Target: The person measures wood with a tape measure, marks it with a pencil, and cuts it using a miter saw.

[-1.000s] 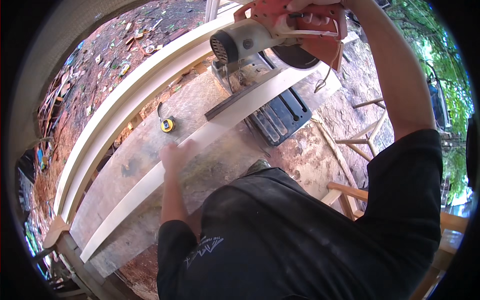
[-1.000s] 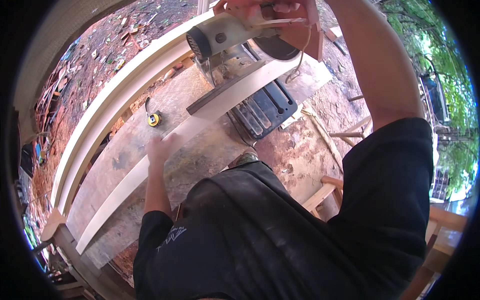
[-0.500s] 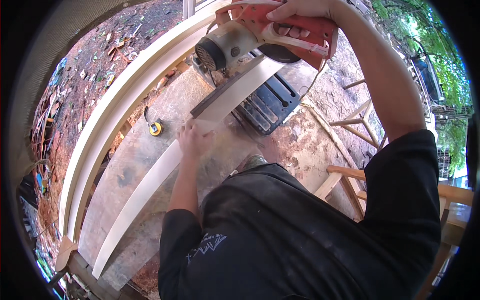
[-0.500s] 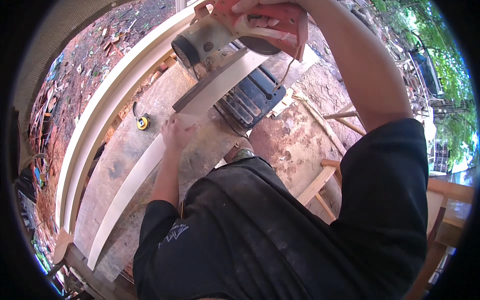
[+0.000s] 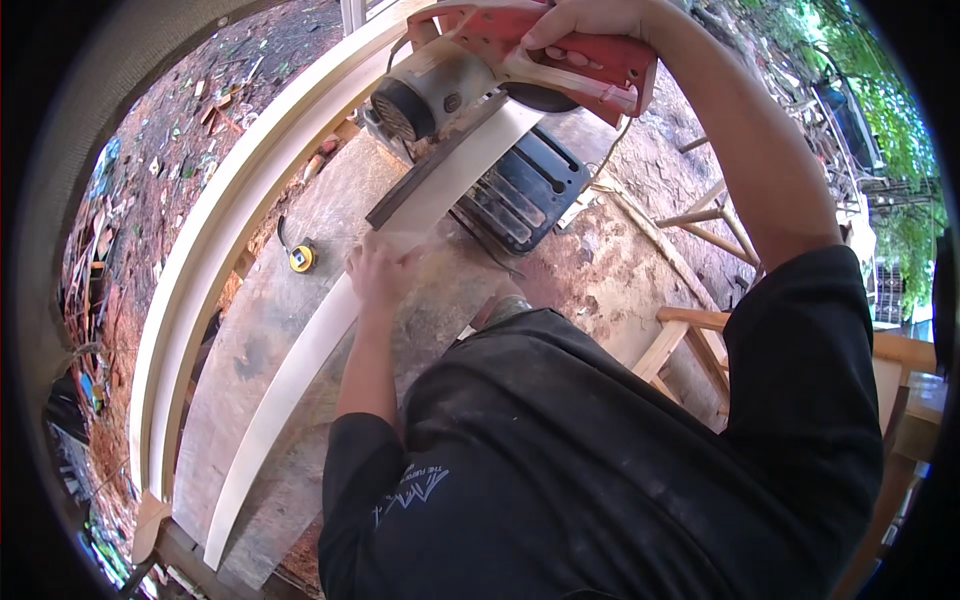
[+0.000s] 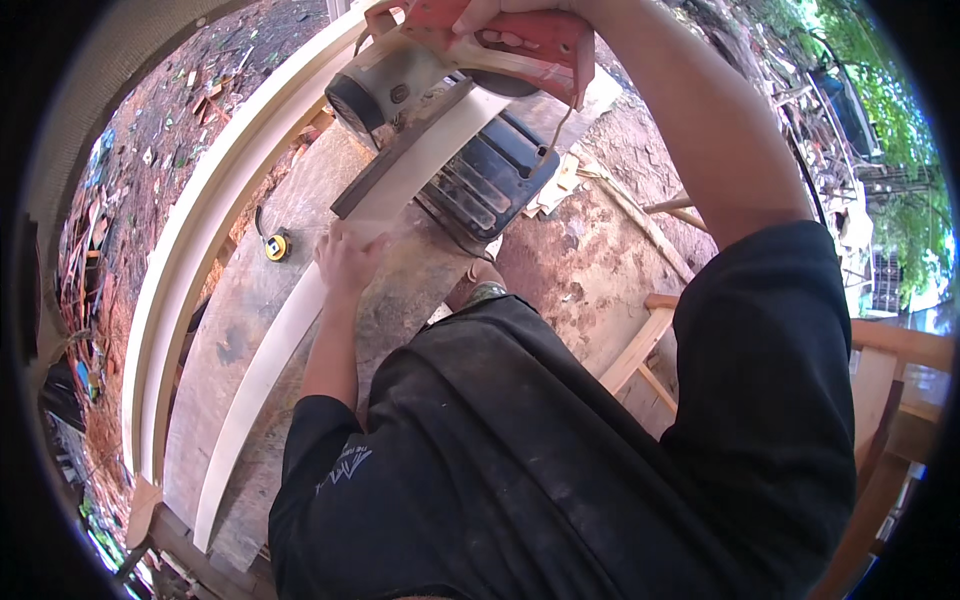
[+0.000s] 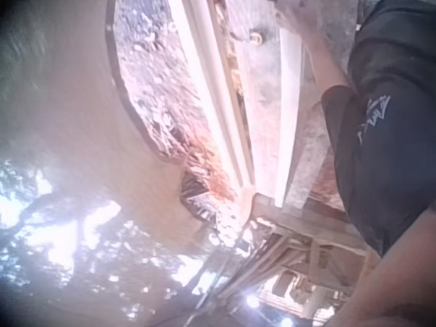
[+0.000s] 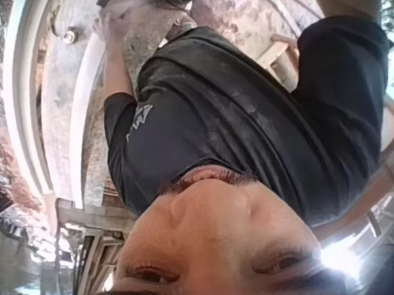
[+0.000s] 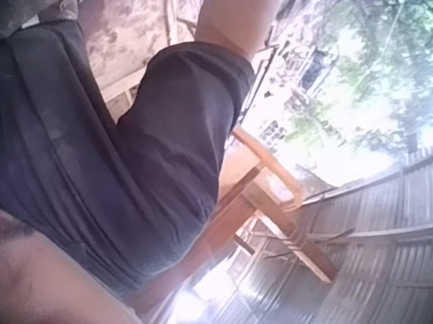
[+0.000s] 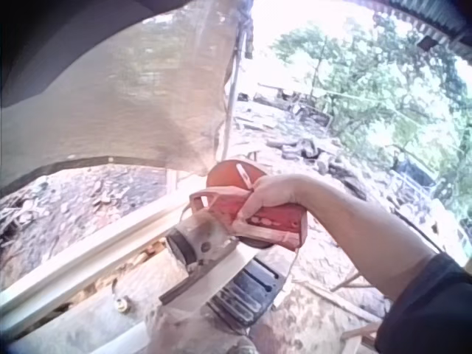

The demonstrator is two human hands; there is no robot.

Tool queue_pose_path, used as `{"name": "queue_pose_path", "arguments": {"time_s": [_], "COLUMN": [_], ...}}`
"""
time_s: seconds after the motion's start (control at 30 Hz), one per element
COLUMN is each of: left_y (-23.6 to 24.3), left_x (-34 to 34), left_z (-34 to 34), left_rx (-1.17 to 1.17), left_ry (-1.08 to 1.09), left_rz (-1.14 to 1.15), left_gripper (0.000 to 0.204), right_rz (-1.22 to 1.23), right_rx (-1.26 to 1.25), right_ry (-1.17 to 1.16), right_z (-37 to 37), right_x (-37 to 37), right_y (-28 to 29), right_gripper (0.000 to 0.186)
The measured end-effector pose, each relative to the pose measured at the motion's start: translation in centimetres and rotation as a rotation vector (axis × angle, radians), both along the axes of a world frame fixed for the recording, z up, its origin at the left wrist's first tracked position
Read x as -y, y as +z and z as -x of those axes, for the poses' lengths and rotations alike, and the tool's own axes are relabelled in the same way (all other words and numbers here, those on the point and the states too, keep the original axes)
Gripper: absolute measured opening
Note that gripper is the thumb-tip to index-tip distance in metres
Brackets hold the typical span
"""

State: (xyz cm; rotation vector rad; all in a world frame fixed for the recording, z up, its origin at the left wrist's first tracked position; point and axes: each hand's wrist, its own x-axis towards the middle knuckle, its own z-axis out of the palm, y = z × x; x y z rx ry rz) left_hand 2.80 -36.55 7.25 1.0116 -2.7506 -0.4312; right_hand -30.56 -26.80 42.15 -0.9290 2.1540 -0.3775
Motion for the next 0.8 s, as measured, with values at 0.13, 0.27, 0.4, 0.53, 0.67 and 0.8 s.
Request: {"name": "queue_pose_path", "arguments": {"time_s": [0.13,0.27,0.4,0.53,0.67,0.8], "left_y": [-0.2,-0.3,-0.9,-1.3,-1.4,-1.6], "left_x": [-0.1,-0.2,0.0,0.1,0.1,0.3], "left_z": [0.0,-0.1,0.0,-0.1,0.1,0.0], "left_rx": [-0.017,0.007,-0.005,-0.030,-0.011,-0.003], "left_ry": [-0.003,0.019,0.014,0.020,0.033,0.035], "left_rz": [0.023,0.026,0.022,0.071,0.051,0.052], "left_gripper": [0.057,0.059,0.060,0.059,0.058,0.056], "right_rz": [0.046,0.075,0.089,0.086,0.069,0.114], "right_rx": [0.008,-0.008,0.003,-0.075,-0.051,-0.003], "right_ry": [0.013,0.030,0.031,0.040,0.038,0.061], "right_z": [0.2,0.2,0.7,0.3,0.3,-0.5], "right_x": [-1.0,-1.5,-2.4,-2.5,-2.7,-3.1], "right_y": [-1.2,-2.0,-2.7,-2.8,-2.8,-1.9], "right_gripper": [0.035,0.037,0.039,0.041,0.042,0.040]}}
